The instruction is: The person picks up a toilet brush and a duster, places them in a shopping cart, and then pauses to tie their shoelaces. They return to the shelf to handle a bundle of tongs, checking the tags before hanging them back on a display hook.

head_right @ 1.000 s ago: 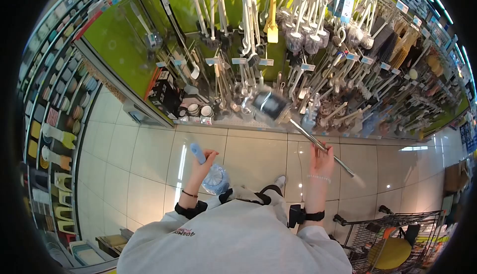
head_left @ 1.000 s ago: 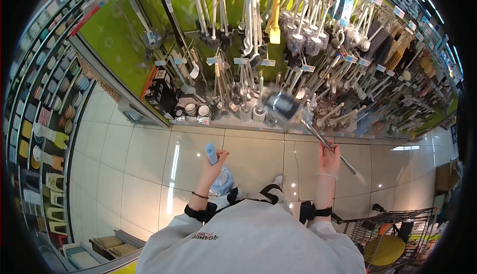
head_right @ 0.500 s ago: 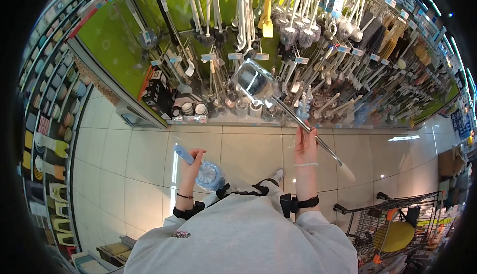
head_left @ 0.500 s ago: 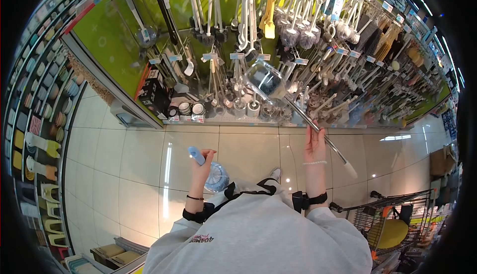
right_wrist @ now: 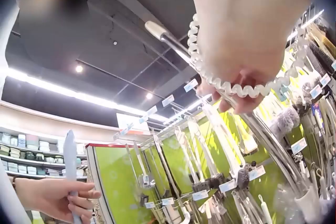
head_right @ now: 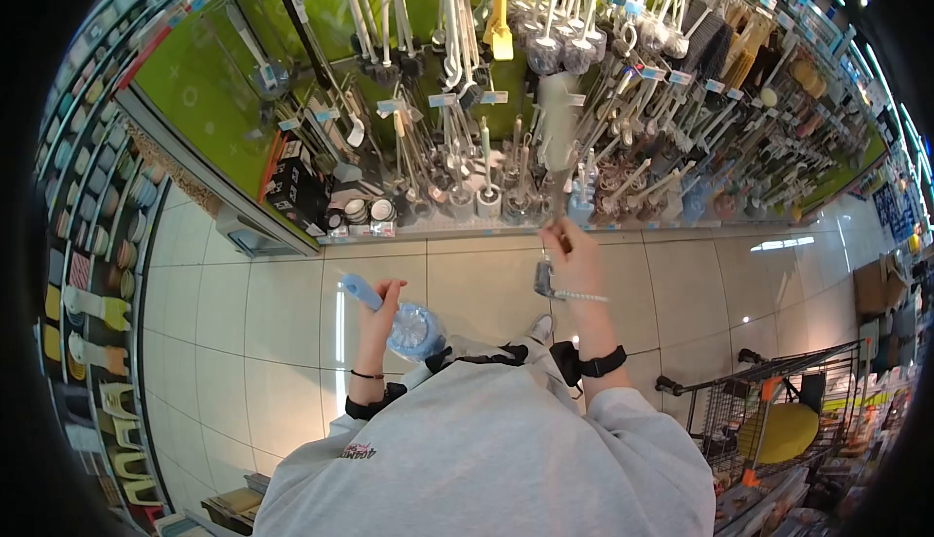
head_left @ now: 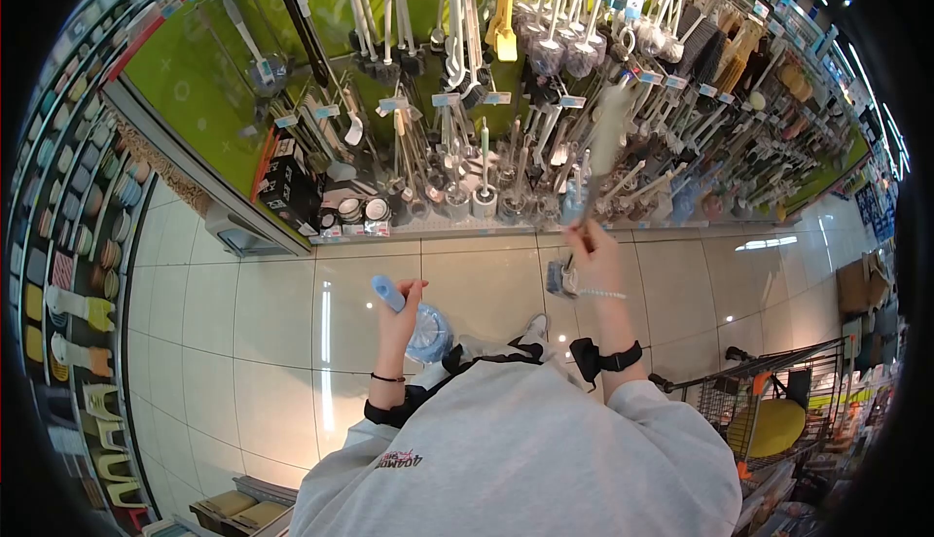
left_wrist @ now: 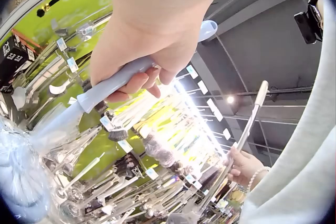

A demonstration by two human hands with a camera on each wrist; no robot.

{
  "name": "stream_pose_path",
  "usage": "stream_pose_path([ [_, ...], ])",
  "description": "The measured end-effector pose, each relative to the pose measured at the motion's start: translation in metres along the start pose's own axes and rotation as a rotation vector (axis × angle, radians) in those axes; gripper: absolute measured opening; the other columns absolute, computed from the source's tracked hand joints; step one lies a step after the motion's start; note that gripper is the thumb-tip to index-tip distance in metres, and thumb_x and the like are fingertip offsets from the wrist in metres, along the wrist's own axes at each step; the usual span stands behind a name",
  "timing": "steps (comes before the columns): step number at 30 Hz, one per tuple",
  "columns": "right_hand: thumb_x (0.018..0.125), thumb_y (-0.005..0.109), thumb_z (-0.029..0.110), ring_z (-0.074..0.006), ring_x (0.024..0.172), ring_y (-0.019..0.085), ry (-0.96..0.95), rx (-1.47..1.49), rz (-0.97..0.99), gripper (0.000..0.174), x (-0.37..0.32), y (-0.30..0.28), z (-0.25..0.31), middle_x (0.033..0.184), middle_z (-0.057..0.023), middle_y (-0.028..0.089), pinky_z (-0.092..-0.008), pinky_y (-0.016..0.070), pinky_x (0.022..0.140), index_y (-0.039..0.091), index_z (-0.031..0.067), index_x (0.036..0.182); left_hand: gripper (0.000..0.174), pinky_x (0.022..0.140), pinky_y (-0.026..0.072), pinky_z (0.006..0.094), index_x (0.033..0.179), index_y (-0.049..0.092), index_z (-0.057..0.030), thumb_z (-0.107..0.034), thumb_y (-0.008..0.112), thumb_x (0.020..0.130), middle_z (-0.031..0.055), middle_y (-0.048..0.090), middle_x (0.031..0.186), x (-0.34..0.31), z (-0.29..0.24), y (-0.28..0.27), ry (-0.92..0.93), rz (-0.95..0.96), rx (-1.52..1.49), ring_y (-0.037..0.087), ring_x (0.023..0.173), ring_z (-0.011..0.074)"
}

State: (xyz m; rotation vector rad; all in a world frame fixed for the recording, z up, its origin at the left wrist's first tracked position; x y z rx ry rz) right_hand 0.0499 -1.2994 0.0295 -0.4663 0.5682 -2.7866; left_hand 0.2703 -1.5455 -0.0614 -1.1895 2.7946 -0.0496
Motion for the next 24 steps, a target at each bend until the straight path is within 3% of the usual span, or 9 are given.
stream_pose_path([
  [2,0.077,0.059,0.021,-0.0188,0.056,0.055,-0.059,-0.149,0.229,0.017,-0.014,0.023,0.012,0.067,-0.0084,0.058,-0.0302,0.0431,0.053,0.057,0.0052,0.084,0.016,0.053,0.0306,0.0182,0.085,0.062,-0.0022,-0.016,0.054,0.085,-0.0051,0.047,0.065,-0.003,-0.014,0.003,0.034,-0.017,0.017,0.040,0.059,0.0028],
  [3,0.077,0.059,0.021,-0.0188,0.056,0.055,-0.062,-0.148,0.220,0.017,-0.018,0.028,0.005,0.067,-0.0084,0.058,-0.0302,0.0431,0.053,0.057,0.0052,0.084,0.016,0.053,0.0306,0.0182,0.085,0.062,-0.0022,-0.016,0.054,0.085,-0.0051,0.047,0.065,-0.004,-0.020,0.003,0.042,-0.013,0.017,0.040,0.059,0.0028],
  [5,0.075,0.060,0.027,-0.0277,0.060,0.056,-0.225,-0.282,0.358,0.020,-0.032,0.051,-0.008,0.071,-0.0099,0.059,-0.0343,0.0440,0.055,0.059,0.0087,0.084,0.019,0.051,0.0279,0.0181,0.097,0.060,-0.0025,-0.015,0.050,0.087,-0.0062,0.043,0.063,-0.007,-0.031,0.006,0.085,0.036,-0.081,0.035,0.056,0.0024],
  [9,0.074,0.061,0.030,-0.0297,0.064,0.057,-0.196,-0.324,0.447,0.023,-0.052,0.060,-0.008,0.071,-0.0104,0.059,-0.0358,0.0447,0.056,0.060,0.0094,0.083,0.027,0.048,0.0258,0.0185,0.112,0.053,-0.0014,-0.016,0.045,0.089,-0.0068,0.037,0.060,-0.016,-0.057,-0.001,0.161,0.040,-0.246,0.032,0.053,0.0026],
  [11,0.074,0.062,0.030,-0.0291,0.064,0.057,-0.144,-0.298,0.599,0.022,-0.059,0.069,-0.012,0.069,-0.0108,0.059,-0.0354,0.0448,0.057,0.060,0.0096,0.081,0.038,0.044,0.0220,0.0187,0.120,0.042,0.0034,-0.021,0.041,0.092,-0.0066,0.030,0.053,-0.014,-0.072,-0.003,0.273,0.065,-0.383,0.026,0.047,0.0024],
  [15,0.074,0.062,0.029,-0.0295,0.064,0.057,-0.121,-0.255,0.663,0.021,-0.071,0.079,-0.015,0.068,-0.0113,0.059,-0.0351,0.0447,0.057,0.061,0.0089,0.079,0.037,0.044,0.0222,0.0192,0.119,0.042,0.0032,-0.022,0.040,0.092,-0.0063,0.028,0.053,-0.009,-0.084,-0.007,0.294,0.033,-0.394,0.024,0.045,0.0028],
  [18,0.072,0.064,0.030,-0.0252,0.062,0.058,-0.140,-0.286,0.680,0.025,-0.078,0.083,-0.016,0.070,-0.0108,0.060,-0.0310,0.0458,0.058,0.062,0.0080,0.084,0.032,0.044,0.0225,0.0201,0.112,0.046,0.0032,-0.021,0.041,0.092,-0.0064,0.028,0.053,-0.004,-0.084,-0.007,0.198,-0.020,-0.417,0.024,0.045,0.0029],
  [20,0.072,0.065,0.032,-0.0251,0.064,0.059,-0.082,-0.385,0.696,0.027,-0.074,0.082,-0.018,0.071,-0.0097,0.060,-0.0311,0.0459,0.058,0.062,0.0089,0.087,0.023,0.045,0.0249,0.0188,0.105,0.049,0.0025,-0.013,0.046,0.089,-0.0052,0.036,0.057,-0.002,-0.087,-0.005,0.154,-0.088,-0.459,0.030,0.048,0.0025],
  [24,0.072,0.064,0.032,-0.0254,0.063,0.058,-0.196,-0.325,0.652,0.027,-0.076,0.078,-0.016,0.069,-0.0091,0.060,-0.0318,0.0455,0.057,0.062,0.0090,0.085,0.020,0.044,0.0253,0.0188,0.101,0.050,0.0018,-0.012,0.052,0.086,-0.0040,0.041,0.060,0.005,-0.078,-0.002,0.084,-0.133,-0.443,0.032,0.048,0.0020],
])
Point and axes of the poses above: each hand's wrist, its own x-axis towards the middle knuckle, its own y-axis out of the palm, z = x × y, the point moved 7 cm from there along x, towards the middle knuckle
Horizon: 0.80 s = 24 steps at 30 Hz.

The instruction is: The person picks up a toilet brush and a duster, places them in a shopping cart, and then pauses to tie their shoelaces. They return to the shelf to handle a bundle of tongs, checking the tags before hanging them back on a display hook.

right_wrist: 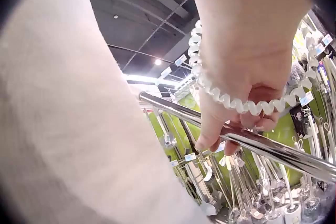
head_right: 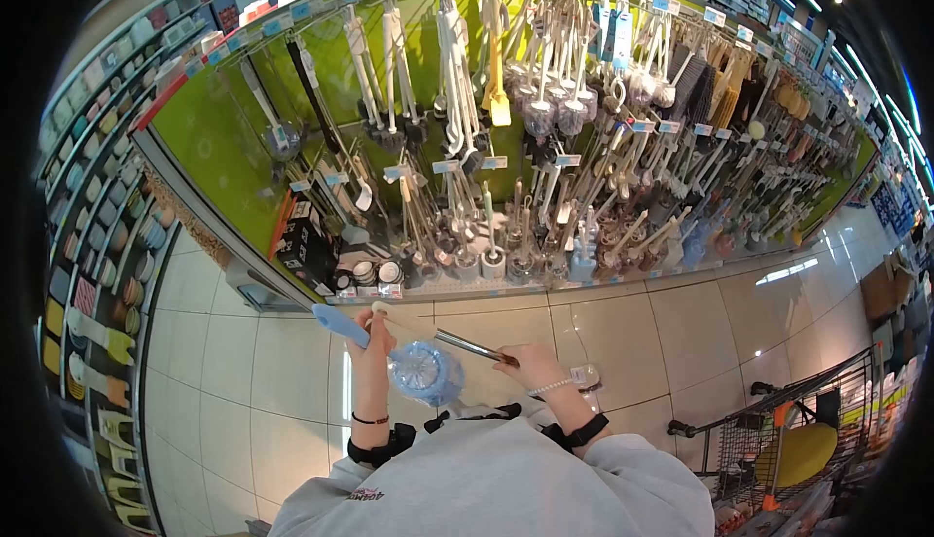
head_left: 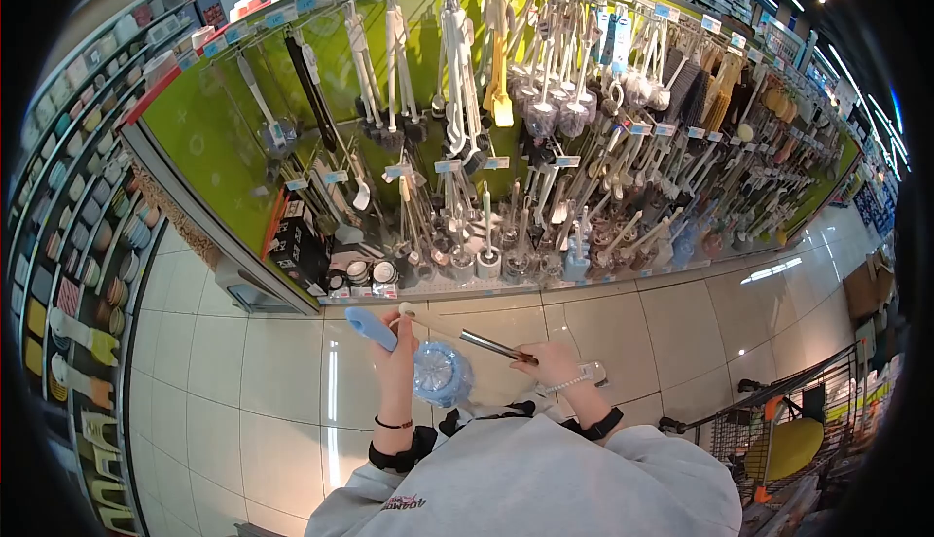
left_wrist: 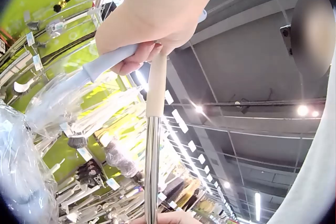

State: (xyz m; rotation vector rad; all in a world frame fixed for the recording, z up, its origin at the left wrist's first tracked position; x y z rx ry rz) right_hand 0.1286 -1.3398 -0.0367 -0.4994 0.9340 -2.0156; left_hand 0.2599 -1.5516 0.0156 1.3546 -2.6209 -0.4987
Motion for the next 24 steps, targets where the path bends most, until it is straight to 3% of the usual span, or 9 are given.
stream_pose_path([
  [7,0.073,0.062,0.035,-0.0260,0.063,0.058,0.102,-0.042,0.002,0.026,-0.004,0.004,-0.006,0.067,-0.0094,0.059,-0.0333,0.0451,0.057,0.062,0.0096,0.080,0.018,0.042,0.0243,0.0182,0.087,0.056,0.0007,-0.017,0.056,0.084,-0.0052,0.042,0.061,0.017,0.002,-0.001,0.033,-0.052,0.031,0.031,0.047,0.0015],
  [10,0.073,0.062,0.032,-0.0258,0.060,0.057,0.171,0.009,-0.011,0.024,-0.005,0.003,-0.009,0.065,-0.0099,0.058,-0.0330,0.0446,0.056,0.062,0.0092,0.080,0.019,0.043,0.0247,0.0179,0.091,0.057,0.0004,-0.017,0.055,0.085,-0.0057,0.042,0.060,0.014,-0.012,0.012,0.016,-0.001,0.035,0.031,0.048,0.0017],
  [12,0.073,0.063,0.031,-0.0255,0.058,0.056,0.139,0.000,-0.011,0.023,-0.002,0.002,-0.012,0.064,-0.0104,0.058,-0.0327,0.0441,0.055,0.062,0.0091,0.080,0.019,0.046,0.0226,0.0204,0.091,0.054,0.0003,-0.018,0.050,0.088,-0.0076,0.031,0.056,0.017,-0.015,0.021,0.011,0.034,0.084,0.025,0.048,0.0020],
  [22,0.072,0.063,0.028,-0.0279,0.060,0.056,0.081,0.007,-0.016,0.021,-0.001,0.003,0.008,0.064,-0.0099,0.057,-0.0365,0.0438,0.055,0.059,0.0084,0.078,0.018,0.048,0.0256,0.0194,0.087,0.052,-0.0021,-0.020,0.051,0.088,-0.0060,0.036,0.061,0.025,-0.010,0.028,0.114,0.053,0.035,0.030,0.051,0.0024],
  [24,0.072,0.064,0.026,-0.0268,0.058,0.055,-0.042,0.011,-0.022,0.021,-0.003,0.002,0.023,0.062,-0.0110,0.055,-0.0371,0.0438,0.056,0.058,0.0067,0.077,0.018,0.046,0.0218,0.0170,0.091,0.054,-0.0021,-0.020,0.050,0.088,-0.0071,0.037,0.062,0.026,-0.009,0.015,0.162,-0.120,-0.119,0.029,0.052,0.0004],
])
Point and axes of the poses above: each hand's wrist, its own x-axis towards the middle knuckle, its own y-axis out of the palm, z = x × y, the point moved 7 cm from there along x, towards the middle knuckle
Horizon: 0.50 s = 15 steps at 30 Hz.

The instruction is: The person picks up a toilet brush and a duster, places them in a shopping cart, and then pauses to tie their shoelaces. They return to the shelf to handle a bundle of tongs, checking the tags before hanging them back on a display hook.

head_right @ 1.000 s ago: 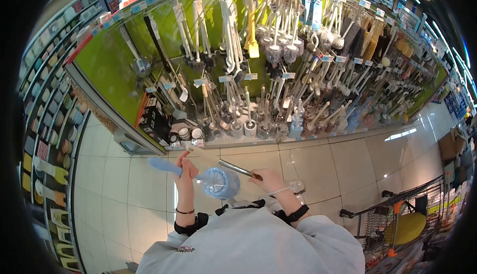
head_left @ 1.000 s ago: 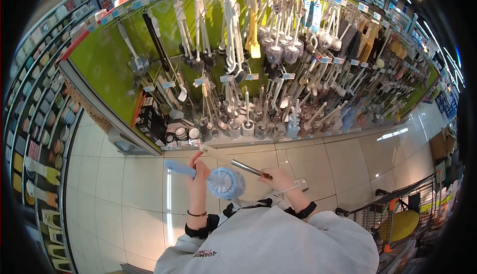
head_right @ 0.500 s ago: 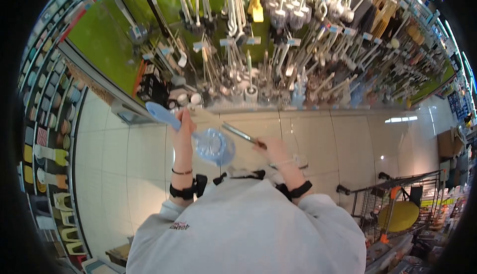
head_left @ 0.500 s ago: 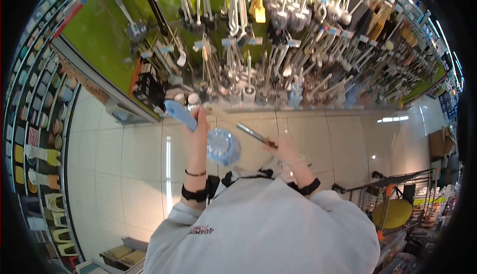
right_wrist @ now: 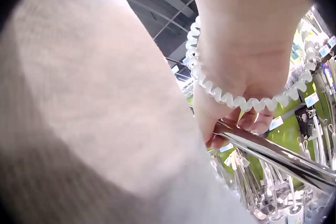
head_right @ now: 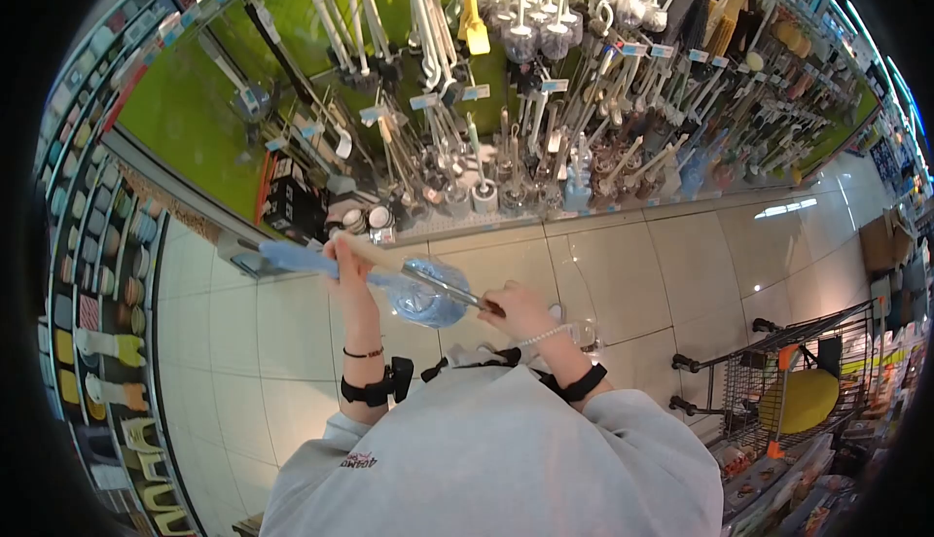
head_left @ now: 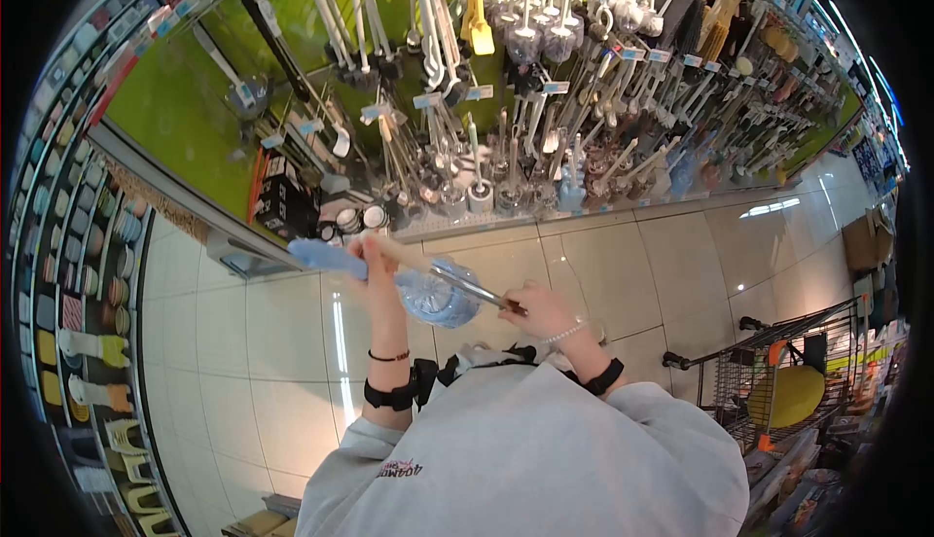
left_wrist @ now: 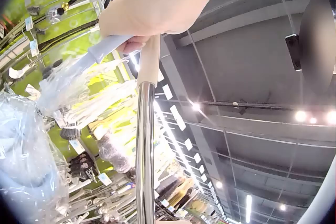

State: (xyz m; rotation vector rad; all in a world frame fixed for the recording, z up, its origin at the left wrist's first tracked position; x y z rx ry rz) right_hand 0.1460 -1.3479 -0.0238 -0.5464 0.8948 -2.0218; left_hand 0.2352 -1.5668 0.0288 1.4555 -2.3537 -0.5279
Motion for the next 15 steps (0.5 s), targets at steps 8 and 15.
stream_pose_path([
  [8,0.074,0.061,0.021,-0.0281,0.059,0.053,0.110,0.148,0.137,0.019,-0.009,0.012,-0.047,0.062,-0.0135,0.054,-0.0356,0.0430,0.056,0.057,0.0024,0.076,0.013,0.060,0.0364,0.0190,0.085,0.045,-0.0113,-0.023,0.049,0.089,-0.0037,0.046,0.077,0.023,-0.018,-0.042,0.045,-0.203,-0.063,0.042,0.065,0.0033],
  [15,0.076,0.058,0.020,-0.0286,0.062,0.056,0.057,0.168,0.091,0.019,-0.008,0.013,-0.053,0.067,-0.0140,0.057,-0.0353,0.0438,0.059,0.056,0.0016,0.074,0.025,0.072,0.0387,0.0244,0.096,0.049,-0.0051,-0.029,0.045,0.090,0.0024,0.050,0.095,0.024,-0.020,-0.103,0.098,-0.263,0.266,0.046,0.082,0.0098],
])
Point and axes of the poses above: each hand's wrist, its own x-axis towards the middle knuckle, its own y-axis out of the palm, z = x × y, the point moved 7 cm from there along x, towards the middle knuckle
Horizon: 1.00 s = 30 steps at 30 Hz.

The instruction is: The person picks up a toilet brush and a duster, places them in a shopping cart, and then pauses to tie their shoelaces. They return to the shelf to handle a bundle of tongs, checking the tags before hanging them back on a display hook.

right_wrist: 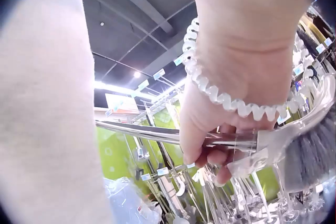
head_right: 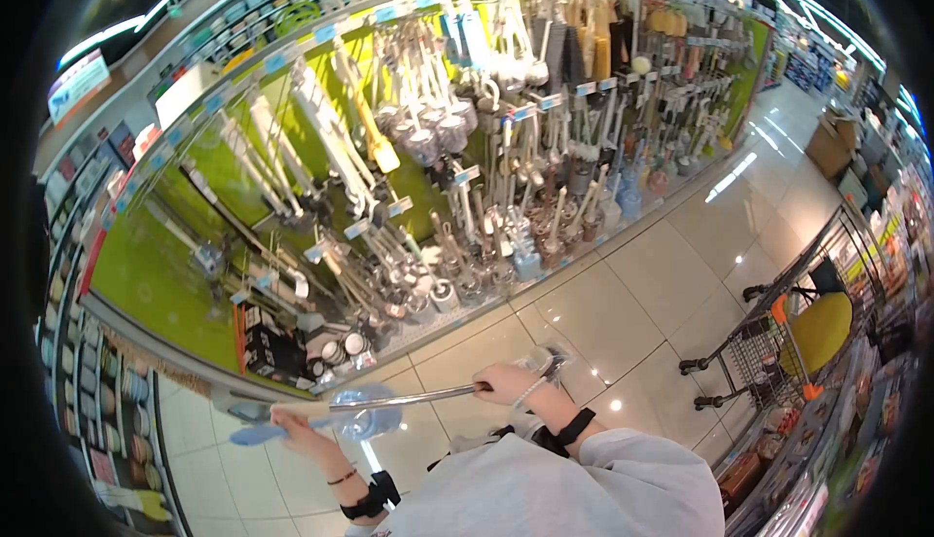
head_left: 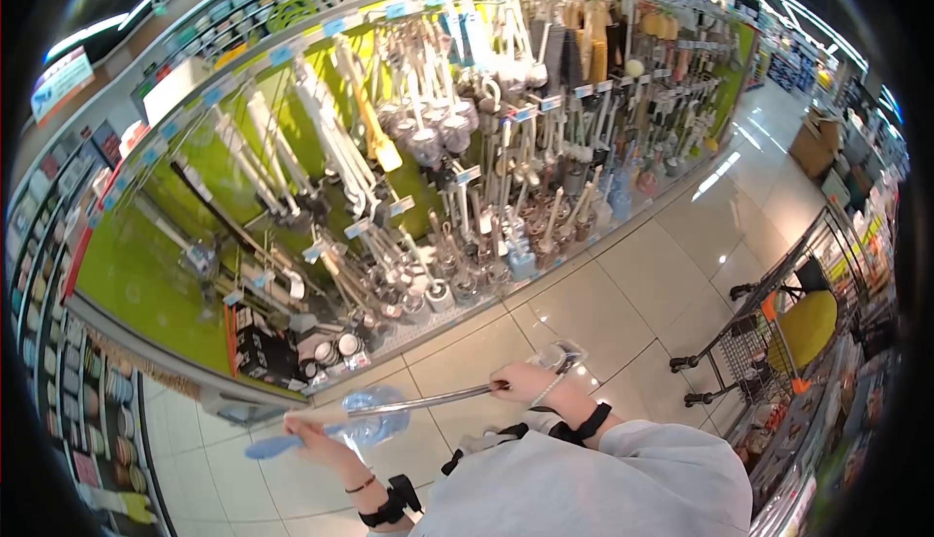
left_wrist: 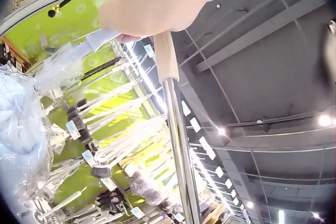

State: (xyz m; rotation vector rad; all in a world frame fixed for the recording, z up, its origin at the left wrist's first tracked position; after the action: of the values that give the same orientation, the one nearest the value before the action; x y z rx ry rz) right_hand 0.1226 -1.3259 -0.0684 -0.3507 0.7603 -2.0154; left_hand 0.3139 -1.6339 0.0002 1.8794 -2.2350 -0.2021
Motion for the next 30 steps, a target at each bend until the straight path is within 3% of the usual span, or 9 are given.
stream_pose_path([
  [6,0.080,0.055,0.035,-0.0287,0.062,0.055,-0.016,0.008,-0.012,0.033,-0.004,0.004,0.015,0.065,-0.0133,0.055,-0.0354,0.0436,0.058,0.056,0.0026,0.072,0.032,0.076,0.0394,0.0252,0.106,0.050,-0.0005,-0.028,0.044,0.090,0.0068,0.051,0.101,-0.012,-0.029,0.009,0.018,-0.029,-0.019,0.049,0.091,0.0129],
  [9,0.082,0.052,0.041,-0.0290,0.059,0.053,0.048,-0.026,0.023,0.040,-0.007,0.004,0.013,0.061,-0.0132,0.053,-0.0365,0.0422,0.056,0.053,0.0027,0.070,0.035,0.070,0.0389,0.0212,0.108,0.050,0.0012,-0.028,0.045,0.090,0.0041,0.052,0.094,-0.012,-0.020,0.006,-0.021,-0.012,-0.011,0.048,0.080,0.0086],
  [11,0.082,0.051,0.041,-0.0295,0.057,0.052,0.036,-0.023,-0.012,0.040,-0.006,0.004,0.011,0.059,-0.0129,0.052,-0.0374,0.0410,0.055,0.052,0.0033,0.069,0.038,0.061,0.0343,0.0167,0.107,0.052,0.0029,-0.030,0.046,0.089,-0.0010,0.048,0.082,-0.001,-0.001,-0.006,-0.042,-0.060,-0.072,0.038,0.065,0.0040],
  [14,0.083,0.050,0.041,-0.0304,0.054,0.050,0.015,-0.046,-0.058,0.040,-0.007,-0.002,0.012,0.056,-0.0121,0.049,-0.0388,0.0388,0.052,0.049,0.0046,0.066,0.040,0.060,0.0338,0.0163,0.107,0.053,0.0035,-0.031,0.048,0.089,-0.0021,0.049,0.080,-0.003,-0.003,-0.005,-0.088,0.053,-0.022,0.036,0.063,0.0031],
  [17,0.083,0.048,0.043,-0.0312,0.055,0.051,0.019,-0.091,-0.055,0.041,-0.005,-0.009,0.013,0.056,-0.0120,0.050,-0.0398,0.0386,0.052,0.050,0.0062,0.065,0.041,0.065,0.0380,0.0184,0.108,0.054,0.0034,-0.032,0.048,0.088,0.0014,0.055,0.087,-0.013,-0.012,0.005,-0.101,-0.019,-0.079,0.045,0.071,0.0042],
  [20,0.083,0.046,0.046,-0.0317,0.058,0.053,0.053,-0.137,-0.019,0.042,-0.004,-0.011,0.007,0.059,-0.0123,0.053,-0.0405,0.0394,0.053,0.052,0.0072,0.067,0.043,0.068,0.0398,0.0200,0.111,0.052,0.0032,-0.033,0.048,0.088,0.0049,0.056,0.095,0.002,0.011,-0.004,-0.107,0.033,-0.085,0.049,0.078,0.0062],
  [23,0.083,0.046,0.046,-0.0321,0.058,0.052,0.078,-0.147,-0.008,0.042,-0.005,-0.013,0.001,0.059,-0.0127,0.053,-0.0407,0.0394,0.053,0.052,0.0067,0.067,0.043,0.068,0.0397,0.0197,0.111,0.052,0.0029,-0.033,0.049,0.088,0.0057,0.055,0.096,-0.006,0.001,0.010,-0.096,0.014,-0.127,0.049,0.079,0.0069],
  [27,0.083,0.046,0.046,-0.0335,0.058,0.052,0.062,-0.050,0.008,0.045,-0.005,-0.015,0.003,0.059,-0.0141,0.052,-0.0409,0.0394,0.054,0.052,0.0050,0.066,0.041,0.065,0.0373,0.0184,0.110,0.052,0.0020,-0.032,0.049,0.088,0.0041,0.054,0.096,-0.007,0.007,0.011,-0.104,-0.018,-0.180,0.046,0.074,0.0069],
  [30,0.083,0.045,0.046,-0.0342,0.059,0.052,0.060,-0.119,0.068,0.047,0.000,-0.010,0.000,0.060,-0.0153,0.053,-0.0407,0.0396,0.055,0.053,0.0040,0.065,0.036,0.059,0.0335,0.0178,0.109,0.053,-0.0003,-0.029,0.048,0.088,0.0009,0.052,0.091,-0.001,0.016,-0.004,-0.142,-0.027,0.017,0.038,0.065,0.0049],
])
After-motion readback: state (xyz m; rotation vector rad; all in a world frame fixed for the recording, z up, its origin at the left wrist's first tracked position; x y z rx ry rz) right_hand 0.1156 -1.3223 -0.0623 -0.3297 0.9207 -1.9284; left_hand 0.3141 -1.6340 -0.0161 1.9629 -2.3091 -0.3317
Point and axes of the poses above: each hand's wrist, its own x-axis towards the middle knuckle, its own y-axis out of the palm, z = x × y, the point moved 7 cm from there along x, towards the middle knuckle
